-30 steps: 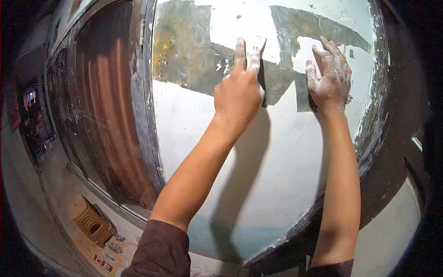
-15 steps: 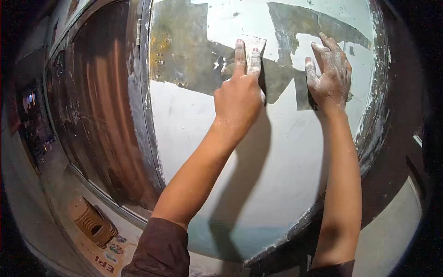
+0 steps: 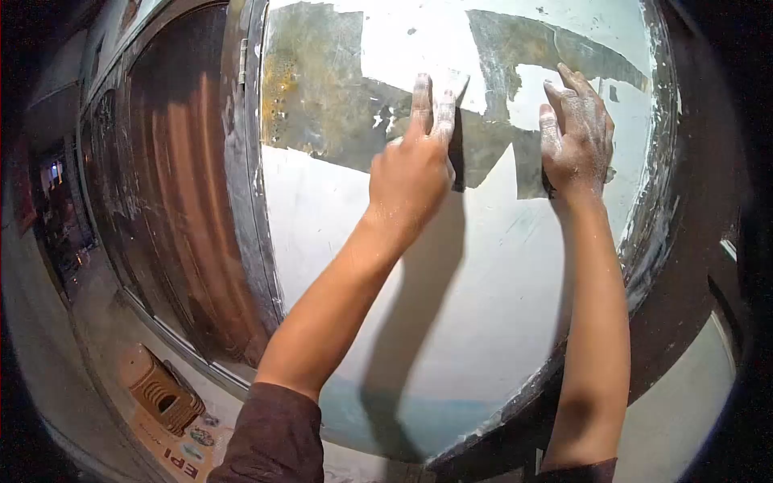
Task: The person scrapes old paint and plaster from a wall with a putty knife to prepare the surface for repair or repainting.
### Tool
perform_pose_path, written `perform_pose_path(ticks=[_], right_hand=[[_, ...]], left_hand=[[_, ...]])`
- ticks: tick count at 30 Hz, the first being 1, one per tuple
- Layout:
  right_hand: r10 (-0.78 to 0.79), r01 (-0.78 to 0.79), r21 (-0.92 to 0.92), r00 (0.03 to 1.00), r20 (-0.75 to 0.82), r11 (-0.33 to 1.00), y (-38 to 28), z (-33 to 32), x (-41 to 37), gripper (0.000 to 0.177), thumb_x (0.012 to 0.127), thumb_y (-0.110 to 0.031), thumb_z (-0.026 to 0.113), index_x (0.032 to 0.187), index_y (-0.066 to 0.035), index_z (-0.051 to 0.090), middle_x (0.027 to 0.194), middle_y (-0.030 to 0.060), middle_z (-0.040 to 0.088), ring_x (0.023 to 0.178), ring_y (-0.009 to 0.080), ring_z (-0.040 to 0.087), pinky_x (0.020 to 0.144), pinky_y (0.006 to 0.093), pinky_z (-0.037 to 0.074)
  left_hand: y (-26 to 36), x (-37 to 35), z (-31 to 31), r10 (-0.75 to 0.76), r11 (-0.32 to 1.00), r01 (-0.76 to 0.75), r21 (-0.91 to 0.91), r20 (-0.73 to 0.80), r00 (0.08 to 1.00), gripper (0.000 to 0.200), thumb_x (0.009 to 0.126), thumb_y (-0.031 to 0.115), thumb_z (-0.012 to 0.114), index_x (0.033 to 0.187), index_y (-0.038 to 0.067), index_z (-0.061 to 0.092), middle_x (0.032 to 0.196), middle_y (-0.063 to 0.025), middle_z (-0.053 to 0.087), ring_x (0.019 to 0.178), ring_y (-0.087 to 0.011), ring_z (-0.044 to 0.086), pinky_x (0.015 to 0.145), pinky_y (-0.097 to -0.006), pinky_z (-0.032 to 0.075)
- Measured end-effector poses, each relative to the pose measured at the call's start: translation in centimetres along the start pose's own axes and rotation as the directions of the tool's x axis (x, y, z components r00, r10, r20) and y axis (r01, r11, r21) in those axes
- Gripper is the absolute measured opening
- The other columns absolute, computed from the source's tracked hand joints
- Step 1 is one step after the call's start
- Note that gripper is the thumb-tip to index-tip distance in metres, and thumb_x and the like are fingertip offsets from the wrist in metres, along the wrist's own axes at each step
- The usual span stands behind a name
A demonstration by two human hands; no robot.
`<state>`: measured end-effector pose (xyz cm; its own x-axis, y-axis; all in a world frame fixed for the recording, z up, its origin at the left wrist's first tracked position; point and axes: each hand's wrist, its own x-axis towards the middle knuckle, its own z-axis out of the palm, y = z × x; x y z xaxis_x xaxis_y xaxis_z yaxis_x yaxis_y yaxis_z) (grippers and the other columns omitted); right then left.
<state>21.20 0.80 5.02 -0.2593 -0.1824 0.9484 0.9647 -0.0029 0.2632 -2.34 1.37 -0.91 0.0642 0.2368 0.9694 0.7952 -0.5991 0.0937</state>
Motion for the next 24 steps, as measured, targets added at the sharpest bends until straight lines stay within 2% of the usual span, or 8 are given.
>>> perform_pose_path(ticks=[6, 9, 10, 15, 17, 19, 21, 24], right_hand=[[0.04, -0.04, -0.01, 0.999, 0.015, 0.999, -0.5, -0.2, 0.0, 0.032, 0.096, -0.022, 0.059, 0.126, -0.021, 0.071, 0.153, -0.0018, 0.056, 0.146, 0.0212, 0.045, 0.123, 0.046, 0.031], [0.033, -0.032, -0.017, 0.999, 0.017, 0.999, -0.3, -0.1, -0.1, 0.033, 0.098, -0.024, 0.057, 0.129, -0.021, 0.07, 0.154, -0.0014, 0.055, 0.147, 0.0211, 0.045, 0.122, 0.0464, 0.031], [0.032, -0.031, -0.015, 0.999, 0.016, 0.999, -0.3, -0.1, 0.0, 0.033, 0.098, -0.024, 0.057, 0.129, -0.021, 0.07, 0.154, -0.0014, 0.055, 0.147, 0.0211, 0.045, 0.122, 0.0464, 0.031], [0.037, -0.037, -0.006, 0.999, 0.019, 0.999, -0.4, -0.1, 0.0, 0.033, 0.098, -0.024, 0.059, 0.129, -0.021, 0.07, 0.155, -0.002, 0.054, 0.147, 0.0213, 0.045, 0.123, 0.0462, 0.031], [0.037, -0.037, -0.014, 0.999, 0.021, 0.999, -0.3, -0.1, 0.0, 0.033, 0.098, -0.024, 0.059, 0.129, -0.021, 0.07, 0.155, -0.0022, 0.054, 0.147, 0.0212, 0.045, 0.123, 0.0461, 0.031], [0.052, -0.052, 0.002, 0.998, 0.047, 0.999, -0.5, -0.4, 0.0, 0.033, 0.098, -0.024, 0.058, 0.129, -0.021, 0.07, 0.154, -0.0026, 0.054, 0.147, 0.0209, 0.045, 0.123, 0.0462, 0.031], [0.041, -0.041, -0.005, 0.999, 0.032, 0.999, -0.4, -0.3, 0.0, 0.033, 0.098, -0.024, 0.057, 0.129, -0.021, 0.07, 0.154, -0.0024, 0.054, 0.147, 0.0209, 0.044, 0.123, 0.0462, 0.031], [0.035, -0.035, -0.021, 0.999, 0.017, 0.999, -0.5, -0.1, -0.1, 0.034, 0.098, -0.024, 0.057, 0.129, -0.02, 0.07, 0.154, -0.0018, 0.055, 0.146, 0.0215, 0.045, 0.122, 0.0466, 0.031]], left_hand=[[-2.5, 5.8, -2.1, -0.048, 0.998, 0.05, 0.047, -0.039, 0.998, 0.053, 0.086, 0.004, 0.054, 0.136, 0.011, 0.068, 0.165, -0.0143, 0.04, 0.106, -0.0437, 0.071, 0.094, -0.0528, 0.058], [-2.8, 1.8, -0.9, -0.031, 0.999, 0.034, 0.023, -0.118, 0.992, 0.063, 0.083, 0.001, 0.056, 0.144, 0.015, 0.063, 0.167, -0.0112, 0.037, 0.106, -0.043, 0.072, 0.089, -0.0493, 0.06], [-2.5, 0.4, -1.7, -0.109, 0.994, 0.109, 0.018, -0.003, 0.994, 0.067, 0.083, 0.001, 0.056, 0.148, 0.018, 0.06, 0.167, -0.0118, 0.036, 0.105, -0.0429, 0.072, 0.088, -0.0483, 0.06], [-3.2, 2.7, -2.1, -0.062, 0.998, 0.062, 0.003, -0.071, 0.996, 0.061, 0.084, 0.004, 0.057, 0.144, 0.016, 0.063, 0.165, -0.016, 0.04, 0.107, -0.0455, 0.07, 0.09, -0.0511, 0.059], [-3.8, 6.2, -2.1, -0.036, 0.993, 0.05, 0.11, -0.128, 0.991, 0.05, 0.086, 0.006, 0.057, 0.134, 0.011, 0.069, 0.154, -0.02, 0.052, 0.106, -0.048, 0.069, 0.092, -0.0546, 0.057], [-3.2, 7.0, -3.3, -0.073, 0.992, 0.082, 0.098, -0.087, 0.994, 0.036, 0.087, 0.008, 0.056, 0.119, 0.004, 0.073, 0.129, -0.025, 0.067, 0.102, -0.049, 0.069, 0.092, -0.0572, 0.056], [-3.5, 5.9, -3.3, -0.105, 0.989, 0.105, 0.107, -0.002, 0.994, 0.045, 0.085, 0.006, 0.057, 0.127, 0.005, 0.071, 0.14, -0.0228, 0.062, 0.103, -0.048, 0.07, 0.092, -0.0555, 0.056], [-3.6, 1.0, -2.5, -0.124, 0.992, 0.124, 0.018, -0.036, 0.992, 0.056, 0.082, 0.002, 0.056, 0.136, 0.01, 0.068, 0.155, -0.0186, 0.052, 0.105, -0.0467, 0.07, 0.091, -0.0529, 0.057]])
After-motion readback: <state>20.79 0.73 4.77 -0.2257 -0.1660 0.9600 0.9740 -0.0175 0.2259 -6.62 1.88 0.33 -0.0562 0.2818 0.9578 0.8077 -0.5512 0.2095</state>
